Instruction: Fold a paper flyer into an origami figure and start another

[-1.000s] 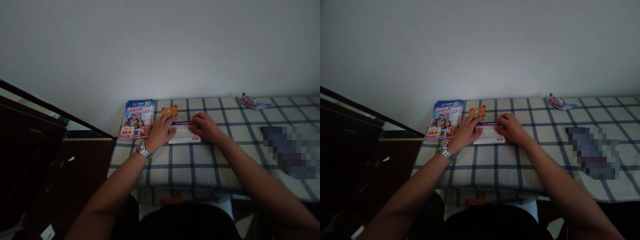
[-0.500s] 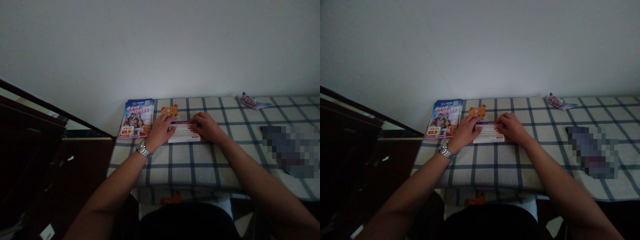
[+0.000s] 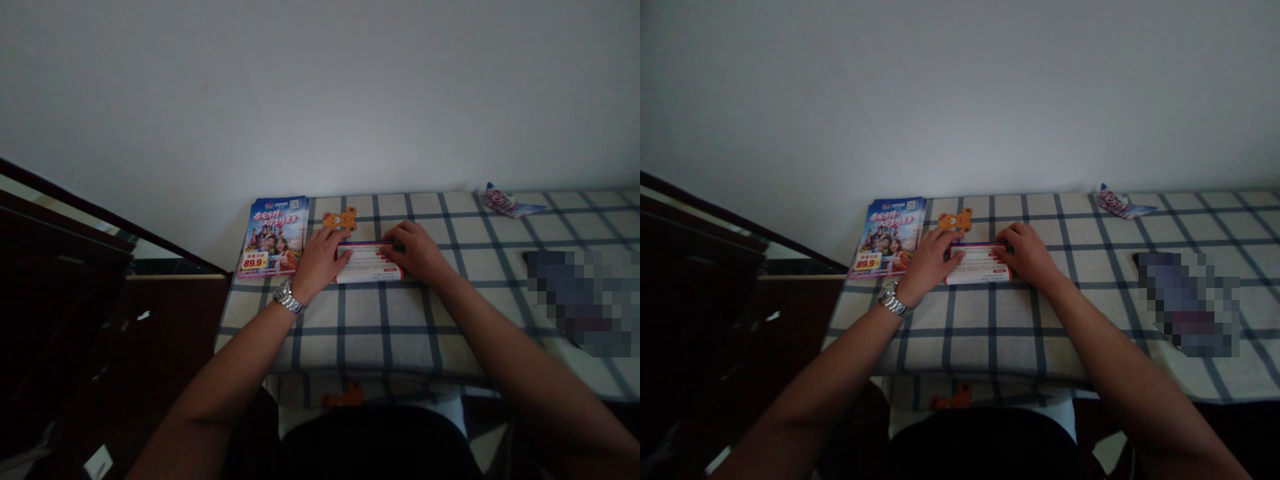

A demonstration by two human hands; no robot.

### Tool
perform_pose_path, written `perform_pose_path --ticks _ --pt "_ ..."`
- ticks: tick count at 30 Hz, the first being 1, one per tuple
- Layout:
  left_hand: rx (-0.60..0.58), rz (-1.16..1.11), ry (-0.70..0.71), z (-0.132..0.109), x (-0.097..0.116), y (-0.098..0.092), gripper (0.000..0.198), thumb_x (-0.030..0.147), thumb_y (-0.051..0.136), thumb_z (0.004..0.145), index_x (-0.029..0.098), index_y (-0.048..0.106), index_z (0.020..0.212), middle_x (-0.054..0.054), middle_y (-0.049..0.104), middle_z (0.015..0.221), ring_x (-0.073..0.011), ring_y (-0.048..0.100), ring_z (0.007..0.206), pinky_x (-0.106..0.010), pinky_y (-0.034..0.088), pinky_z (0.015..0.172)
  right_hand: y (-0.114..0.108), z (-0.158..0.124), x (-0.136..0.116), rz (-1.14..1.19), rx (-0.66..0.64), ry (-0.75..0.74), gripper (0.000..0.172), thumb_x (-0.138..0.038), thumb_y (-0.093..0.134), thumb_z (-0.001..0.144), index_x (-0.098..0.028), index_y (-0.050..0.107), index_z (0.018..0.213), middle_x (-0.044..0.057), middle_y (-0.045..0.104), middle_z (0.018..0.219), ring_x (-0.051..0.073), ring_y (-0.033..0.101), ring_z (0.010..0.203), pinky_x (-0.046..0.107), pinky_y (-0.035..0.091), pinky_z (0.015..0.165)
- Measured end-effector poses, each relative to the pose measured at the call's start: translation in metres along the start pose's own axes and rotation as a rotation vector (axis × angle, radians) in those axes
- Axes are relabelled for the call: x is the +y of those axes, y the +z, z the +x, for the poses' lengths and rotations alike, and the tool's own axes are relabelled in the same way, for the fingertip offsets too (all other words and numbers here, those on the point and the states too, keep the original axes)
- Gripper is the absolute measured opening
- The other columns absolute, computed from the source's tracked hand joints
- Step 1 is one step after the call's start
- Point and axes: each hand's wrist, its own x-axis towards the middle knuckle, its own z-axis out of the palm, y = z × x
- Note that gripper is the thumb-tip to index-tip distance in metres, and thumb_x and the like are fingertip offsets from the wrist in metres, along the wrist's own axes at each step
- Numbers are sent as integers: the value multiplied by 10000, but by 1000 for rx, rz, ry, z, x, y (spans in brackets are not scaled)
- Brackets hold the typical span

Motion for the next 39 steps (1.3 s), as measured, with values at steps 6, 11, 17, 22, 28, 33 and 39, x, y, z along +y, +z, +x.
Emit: perform_pose_path --ticks 6,11,17,22,28,33,39 --pt "11 1 -1 0 -2 3 303 273 693 993 236 646 1290 -72 639 1279 -294 582 1197 -466 502 1065 0 2 -1 15 -5 21 129 -324 717 940 -223 728 1020 107 666 1008 307 627 962 473 524 871" --pt "4 -6 -1 1 -2 2 302 294 685 1001 230 641 1292 -74 644 1268 -292 584 1190 -459 503 1050 2 3 1 45 13 31 131 -323 723 927 -224 731 1014 105 660 1010 298 630 949 466 532 863" --pt "-6 2 -10 1 -1 1 274 294 692 997 232 645 1259 -69 645 1246 -289 586 1178 -454 503 1038 -1 2 -1 33 19 47 125 -319 721 931 -215 727 998 105 653 1008 295 634 949 463 530 873" --pt "-3 5 -15 1 0 0 215 291 692 997 228 653 1199 -67 648 1206 -284 591 1132 -446 508 1003 -1 2 3 12 26 36 131 -334 725 933 -218 726 993 106 659 1013 309 626 969 481 524 889" --pt "11 2 -19 2 0 1 190 278 689 996 229 651 1176 -65 648 1201 -281 587 1121 -443 503 1001 0 2 4 19 27 38 121 -333 720 934 -222 718 982 104 662 1002 306 629 954 485 526 886" --pt "12 -3 -22 2 0 1 183 282 687 998 234 653 1171 -67 641 1197 -282 587 1120 -443 506 992 0 2 3 23 34 42 115 -329 717 934 -222 718 977 107 661 996 308 632 949 487 533 882" --pt "5 -2 -20 2 0 0 186 275 691 991 234 651 1168 -65 642 1192 -283 589 1118 -447 504 998 0 1 3 -15 50 49 133 -350 730 929 -226 713 974 106 660 995 312 629 945 478 528 872"
